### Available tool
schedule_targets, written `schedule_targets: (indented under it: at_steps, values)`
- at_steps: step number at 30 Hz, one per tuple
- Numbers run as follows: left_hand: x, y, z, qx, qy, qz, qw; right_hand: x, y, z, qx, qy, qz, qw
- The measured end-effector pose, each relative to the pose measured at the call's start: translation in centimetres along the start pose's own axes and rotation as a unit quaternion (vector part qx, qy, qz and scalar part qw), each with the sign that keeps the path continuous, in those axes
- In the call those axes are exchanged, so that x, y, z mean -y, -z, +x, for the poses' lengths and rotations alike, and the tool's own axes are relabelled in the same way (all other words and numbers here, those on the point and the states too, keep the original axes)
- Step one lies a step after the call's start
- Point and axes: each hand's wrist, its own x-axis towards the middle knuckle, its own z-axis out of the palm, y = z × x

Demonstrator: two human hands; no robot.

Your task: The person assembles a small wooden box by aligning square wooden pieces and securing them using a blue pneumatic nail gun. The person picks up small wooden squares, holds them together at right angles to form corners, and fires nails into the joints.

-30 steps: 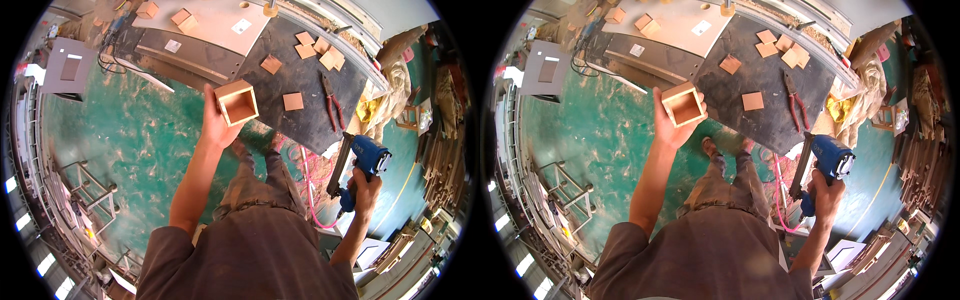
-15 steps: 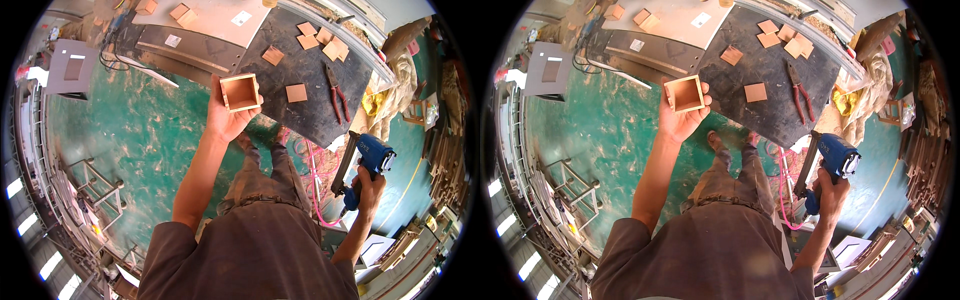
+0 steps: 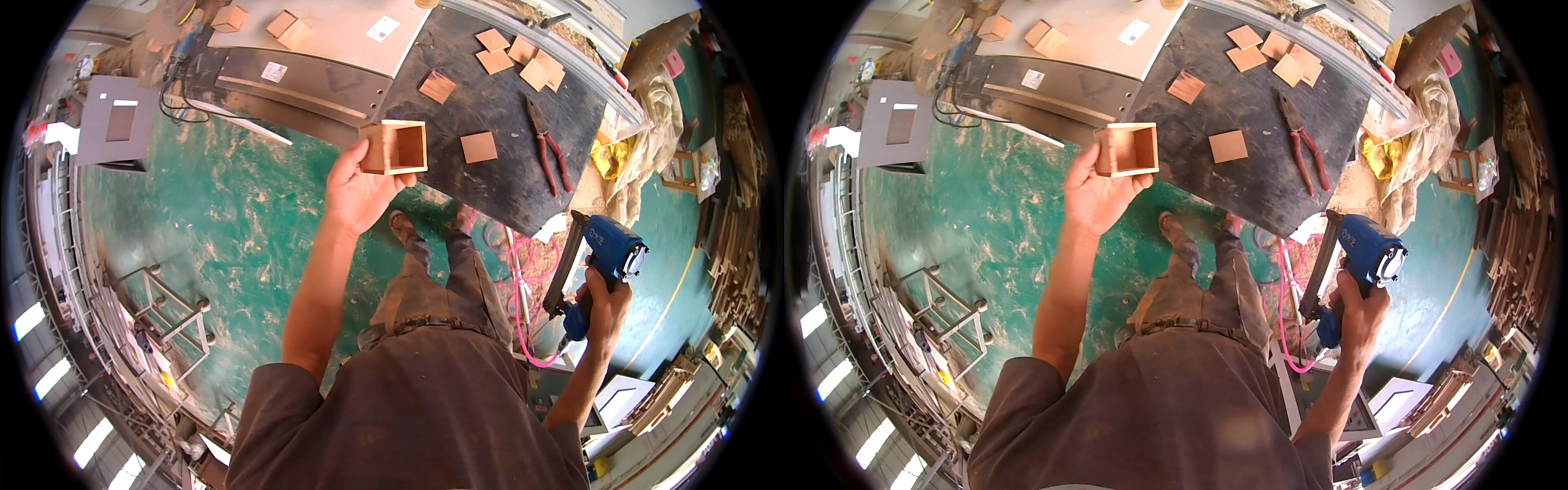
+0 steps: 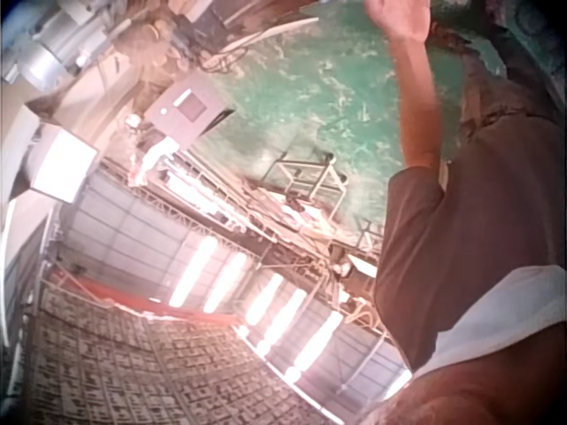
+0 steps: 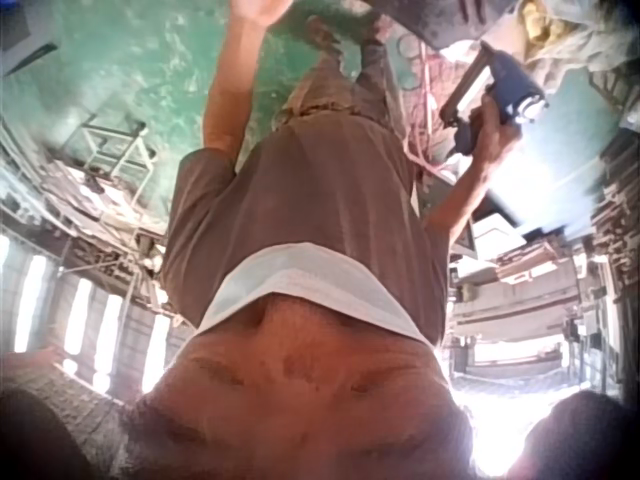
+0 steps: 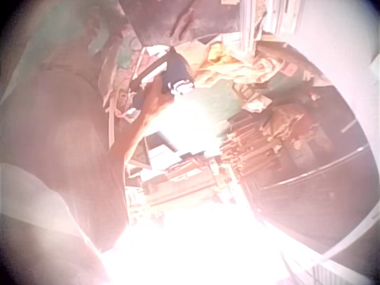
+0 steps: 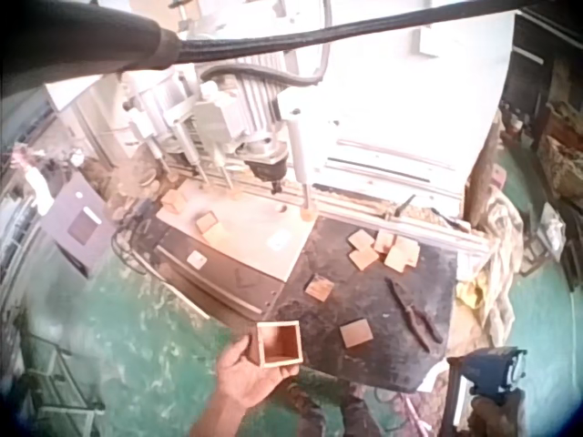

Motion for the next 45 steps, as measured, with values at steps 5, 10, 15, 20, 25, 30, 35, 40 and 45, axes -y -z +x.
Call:
schedule_targets:
  at_steps: [5,10,15,20,25,30,35,40,45]
  values:
    - [0.9,0.3,1.1,-0.128,-0.067,0.373,0.917,-0.5,0.0,0.3,0.004,0.001,-0.006,1.000]
    - [2.1,1.6,3.0,-0.172,-0.223,0.720,0.635,0.3,-0.8,0.3,-0.002,0.004,-0.044,0.999]
    - [4.1,2.9,4.7,-0.165,-0.329,0.802,0.470,2.5,-1.8,-0.1,0.006,0.020,-0.067,0.998]
    - [4.8,4.5,4.0,-0.144,-0.331,0.765,0.534,5.3,-3.2,-0.3,0.042,0.046,-0.060,0.996]
    - [4.8,6.1,2.9,-0.116,-0.352,0.712,0.597,9.6,-6.0,-0.5,0.075,0.074,-0.154,0.982]
    - [4.7,6.6,3.2,-0.127,-0.365,0.734,0.559,13.3,-9.7,-0.9,0.146,0.193,-0.204,0.949]
    - [5.4,7.0,4.0,-0.150,-0.430,0.703,0.546,14.9,-13.1,0.1,0.200,0.237,-0.245,0.919]
    - [5.8,7.4,4.1,-0.170,-0.444,0.696,0.538,15.9,-15.6,1.0,0.224,0.236,-0.283,0.902]
    - [5.9,7.6,4.3,-0.176,-0.452,0.687,0.542,16.1,-16.6,1.5,0.218,0.239,-0.301,0.897]
